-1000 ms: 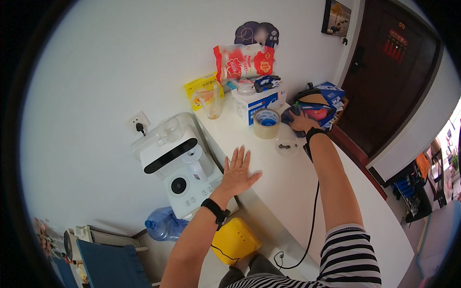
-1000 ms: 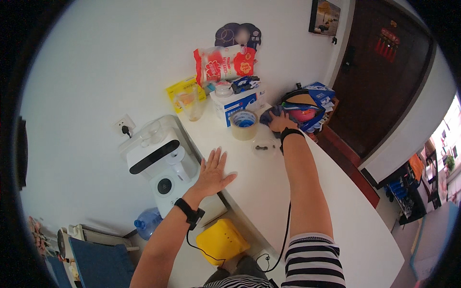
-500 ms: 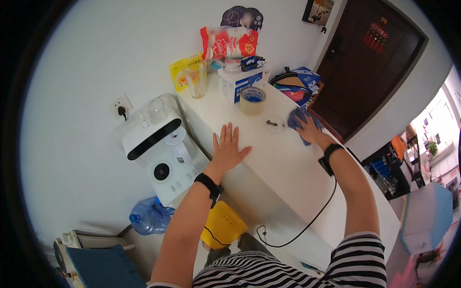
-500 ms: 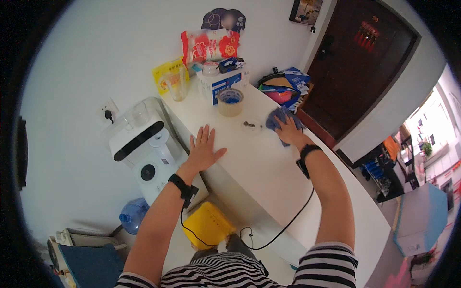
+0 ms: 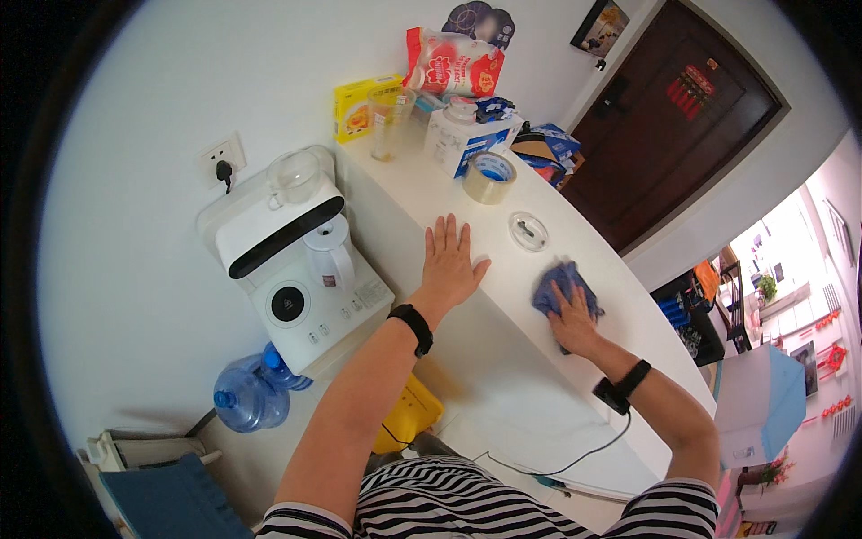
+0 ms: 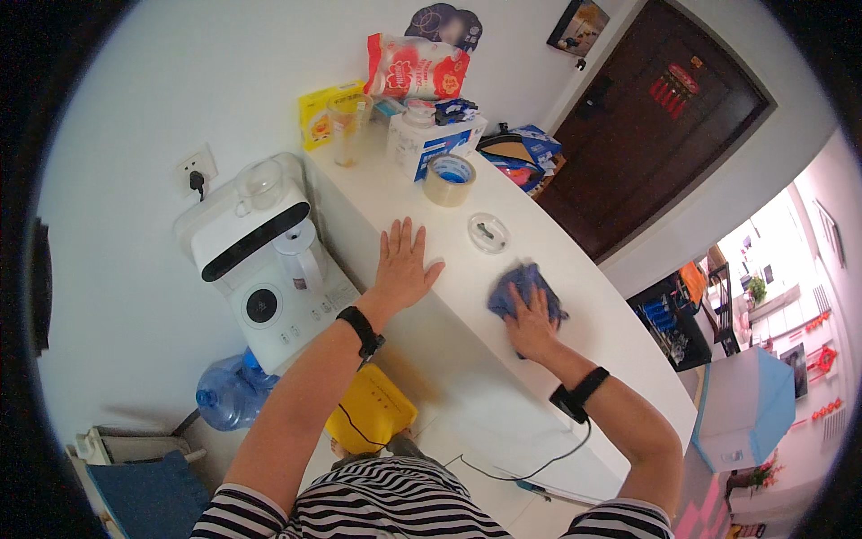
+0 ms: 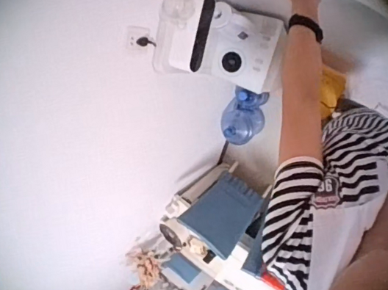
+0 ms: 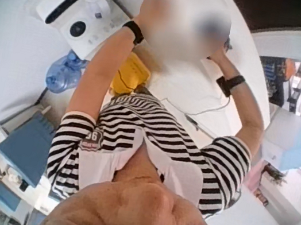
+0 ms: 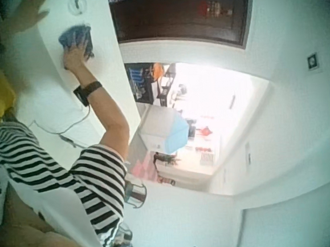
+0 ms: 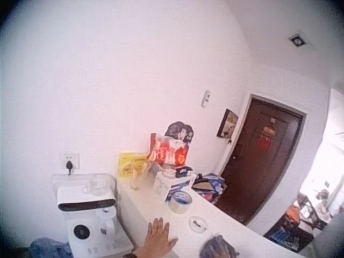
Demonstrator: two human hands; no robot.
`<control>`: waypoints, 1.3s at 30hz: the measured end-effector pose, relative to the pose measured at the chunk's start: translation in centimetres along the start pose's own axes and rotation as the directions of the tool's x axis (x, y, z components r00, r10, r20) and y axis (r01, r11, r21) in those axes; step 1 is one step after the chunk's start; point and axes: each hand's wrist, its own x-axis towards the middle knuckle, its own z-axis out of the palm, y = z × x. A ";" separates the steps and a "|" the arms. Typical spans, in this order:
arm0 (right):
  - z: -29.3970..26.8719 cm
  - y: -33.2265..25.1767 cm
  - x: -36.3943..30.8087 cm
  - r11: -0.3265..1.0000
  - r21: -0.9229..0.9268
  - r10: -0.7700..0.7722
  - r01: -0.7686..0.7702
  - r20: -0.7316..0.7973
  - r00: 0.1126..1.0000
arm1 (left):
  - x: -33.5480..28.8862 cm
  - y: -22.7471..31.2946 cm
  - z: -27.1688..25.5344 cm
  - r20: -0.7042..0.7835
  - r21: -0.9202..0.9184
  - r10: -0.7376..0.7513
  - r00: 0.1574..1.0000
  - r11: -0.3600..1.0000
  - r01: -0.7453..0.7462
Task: The person wipes the top of a white cabinet and the side of a water dispenser with a blue cloth by hand, moving around the furniture to reach different surfaces.
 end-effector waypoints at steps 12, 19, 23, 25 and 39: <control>-2.0 -4.2 6.4 0.997 0.020 0.069 -0.069 0.001 0.998 | 0.4 0.1 0.1 0.017 0.023 0.012 1.000 1.000 -0.012; -1.2 2.8 7.6 0.978 0.074 0.203 -0.197 -0.094 0.975 | 0.5 0.3 0.1 0.040 -0.009 0.006 0.999 1.000 -0.005; 0.0 -3.8 4.2 1.000 0.009 -0.029 0.029 0.011 1.000 | 0.0 -1.1 0.7 -0.035 -0.083 0.014 0.999 0.996 -0.017; -0.3 -7.3 4.9 0.990 0.003 -0.142 0.142 0.028 0.989 | 0.2 -2.7 0.5 -0.094 -0.435 -0.015 0.995 0.900 -0.028; 0.3 -19.5 16.9 0.730 0.205 -0.636 0.652 -0.144 0.758 | -4.5 -6.1 -5.4 -0.178 -0.971 -0.484 0.857 0.227 -0.074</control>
